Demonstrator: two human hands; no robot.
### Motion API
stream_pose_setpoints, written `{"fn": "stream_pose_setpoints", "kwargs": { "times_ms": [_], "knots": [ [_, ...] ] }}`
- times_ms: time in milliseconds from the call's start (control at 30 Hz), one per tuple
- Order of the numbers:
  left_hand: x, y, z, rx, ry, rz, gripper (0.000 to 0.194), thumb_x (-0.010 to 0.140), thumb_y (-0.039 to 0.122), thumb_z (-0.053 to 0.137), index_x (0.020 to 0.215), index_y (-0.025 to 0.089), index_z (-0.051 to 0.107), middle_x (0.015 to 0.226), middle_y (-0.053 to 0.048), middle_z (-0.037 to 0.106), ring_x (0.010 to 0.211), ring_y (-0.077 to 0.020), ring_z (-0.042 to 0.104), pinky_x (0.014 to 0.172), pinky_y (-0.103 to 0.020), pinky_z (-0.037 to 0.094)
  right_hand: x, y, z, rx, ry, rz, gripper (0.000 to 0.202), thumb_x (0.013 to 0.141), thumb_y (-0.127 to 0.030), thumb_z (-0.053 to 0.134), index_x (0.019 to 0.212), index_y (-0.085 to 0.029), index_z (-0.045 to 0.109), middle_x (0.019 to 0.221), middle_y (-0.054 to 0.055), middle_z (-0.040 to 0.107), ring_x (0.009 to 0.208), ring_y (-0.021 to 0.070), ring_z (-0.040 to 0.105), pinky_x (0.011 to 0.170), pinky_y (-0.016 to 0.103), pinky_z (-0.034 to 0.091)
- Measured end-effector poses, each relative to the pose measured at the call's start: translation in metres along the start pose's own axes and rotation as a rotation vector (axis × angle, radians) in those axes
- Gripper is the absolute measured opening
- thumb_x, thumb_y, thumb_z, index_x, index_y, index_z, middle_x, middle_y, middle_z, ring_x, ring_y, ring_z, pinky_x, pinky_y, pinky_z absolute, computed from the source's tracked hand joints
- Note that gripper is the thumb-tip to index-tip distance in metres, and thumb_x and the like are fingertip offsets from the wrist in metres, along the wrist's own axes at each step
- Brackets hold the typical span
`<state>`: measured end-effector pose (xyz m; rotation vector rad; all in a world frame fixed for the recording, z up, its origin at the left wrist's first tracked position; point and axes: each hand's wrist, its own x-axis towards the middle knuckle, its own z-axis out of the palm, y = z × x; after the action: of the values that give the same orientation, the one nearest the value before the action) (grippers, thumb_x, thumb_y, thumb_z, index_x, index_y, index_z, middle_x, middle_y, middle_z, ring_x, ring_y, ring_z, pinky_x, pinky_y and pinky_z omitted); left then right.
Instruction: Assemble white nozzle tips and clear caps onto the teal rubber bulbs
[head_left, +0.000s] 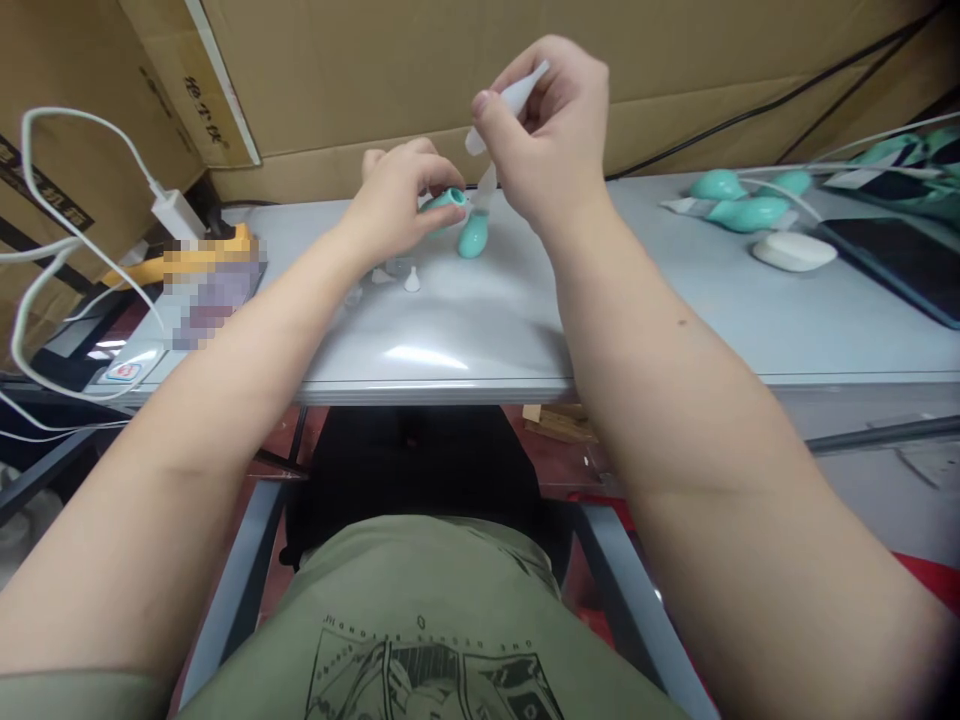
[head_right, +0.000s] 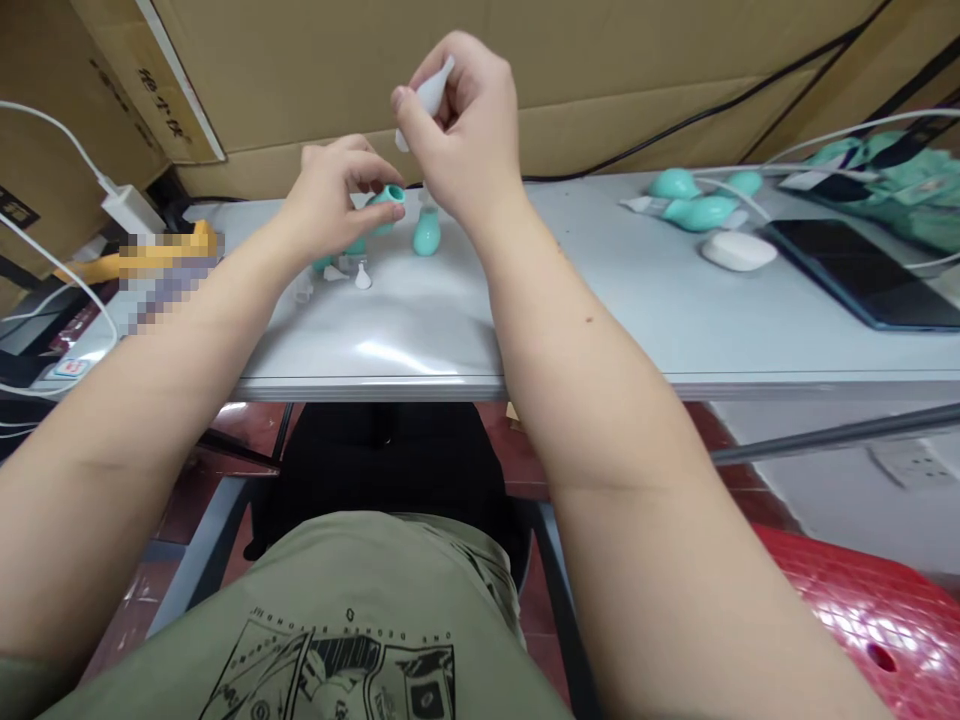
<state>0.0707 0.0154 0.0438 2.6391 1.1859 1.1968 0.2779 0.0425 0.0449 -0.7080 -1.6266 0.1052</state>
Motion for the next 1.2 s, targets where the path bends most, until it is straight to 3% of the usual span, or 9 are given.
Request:
{"fn": "stream_pose_setpoints", "kwargs": {
  "times_ms": [100,267,433,533,600,767,900,1067,1200],
  "knots": [
    [0.006,-0.005,0.001,0.036,-0.057,-0.036,0.019,0.085,0.042,0.086,0.101,0.040,0.094,0.115,-0.006,0.096,0.115,-0.0455,0.087,0.126,-0.078,0.048,0.000,0.000,-0.007,0.001,0.015,-0.034,0.030,0.112,-0.035,0.073,0.099,-0.036,0.046,0.100,0.009,0.065,0.090,0.0382,0.065,0.094,0.056,0.061],
    [0.011,-0.015,0.014,0.214,-0.139,-0.092,0.010,0.082,0.035,0.085,0.091,0.038,0.090,0.099,-0.008,0.096,0.119,-0.0499,0.084,0.125,-0.081,0.045,-0.004,-0.039,-0.031,-0.178,-0.246,0.161,0.029,0.108,-0.049,0.087,0.103,-0.039,0.061,0.115,0.008,0.083,0.107,0.0410,0.074,0.100,0.056,0.063],
    [0.003,-0.015,0.010,0.226,-0.144,-0.064,0.043,0.082,0.051,0.089,0.124,0.043,0.094,0.135,-0.010,0.097,0.144,-0.0576,0.074,0.126,-0.083,0.044,-0.003,-0.051,-0.040,-0.142,-0.348,0.159,0.027,0.104,-0.046,0.090,0.098,-0.039,0.064,0.120,0.006,0.088,0.113,0.0409,0.078,0.096,0.054,0.060],
    [-0.005,-0.009,0.000,0.160,0.028,-0.016,0.066,0.090,0.062,0.080,0.154,0.043,0.086,0.154,-0.008,0.091,0.150,-0.0542,0.069,0.130,-0.078,0.043,-0.003,-0.053,-0.039,-0.097,-0.395,0.159,0.031,0.103,-0.046,0.092,0.097,-0.040,0.063,0.125,0.006,0.088,0.118,0.0420,0.079,0.099,0.054,0.060],
    [-0.011,-0.004,-0.005,0.088,0.120,0.017,0.072,0.091,0.059,0.076,0.158,0.034,0.084,0.143,-0.013,0.093,0.142,-0.0524,0.074,0.130,-0.076,0.046,-0.006,-0.059,-0.037,-0.056,-0.434,0.211,0.037,0.101,-0.046,0.097,0.098,-0.040,0.061,0.123,0.005,0.089,0.114,0.0417,0.080,0.096,0.054,0.061],
    [-0.020,0.005,-0.008,-0.135,0.098,0.122,0.014,0.100,0.046,0.067,0.100,0.037,0.076,0.104,-0.005,0.092,0.090,-0.0310,0.075,0.095,-0.053,0.059,-0.016,-0.079,-0.031,0.093,-0.470,0.354,0.047,0.105,-0.039,0.098,0.099,-0.038,0.052,0.105,0.001,0.084,0.095,0.0326,0.080,0.081,0.045,0.060],
    [-0.016,0.001,0.002,-0.194,0.140,0.108,0.019,0.090,0.055,0.069,0.090,0.037,0.068,0.091,-0.007,0.086,0.078,-0.0302,0.066,0.083,-0.052,0.054,-0.016,-0.069,-0.028,0.075,-0.498,0.257,0.047,0.100,-0.040,0.100,0.091,-0.039,0.055,0.106,0.005,0.082,0.098,0.0351,0.083,0.080,0.047,0.059],
    [-0.008,-0.014,0.003,-0.204,0.236,-0.062,0.032,0.084,0.074,0.069,0.085,0.042,0.069,0.083,-0.006,0.082,0.079,-0.0345,0.069,0.082,-0.059,0.054,-0.009,-0.059,-0.036,-0.035,-0.317,0.052,0.055,0.097,-0.028,0.095,0.084,-0.039,0.043,0.103,0.008,0.082,0.091,0.0361,0.079,0.080,0.051,0.060],
    [-0.010,-0.024,-0.008,-0.243,0.139,-0.072,0.029,0.082,0.071,0.080,0.095,0.045,0.074,0.098,-0.003,0.090,0.083,-0.0347,0.074,0.080,-0.059,0.060,-0.006,-0.069,-0.045,-0.125,-0.580,0.154,0.049,0.105,-0.022,0.098,0.082,-0.034,0.056,0.092,0.003,0.079,0.082,0.0309,0.076,0.077,0.046,0.060]
  ]
}}
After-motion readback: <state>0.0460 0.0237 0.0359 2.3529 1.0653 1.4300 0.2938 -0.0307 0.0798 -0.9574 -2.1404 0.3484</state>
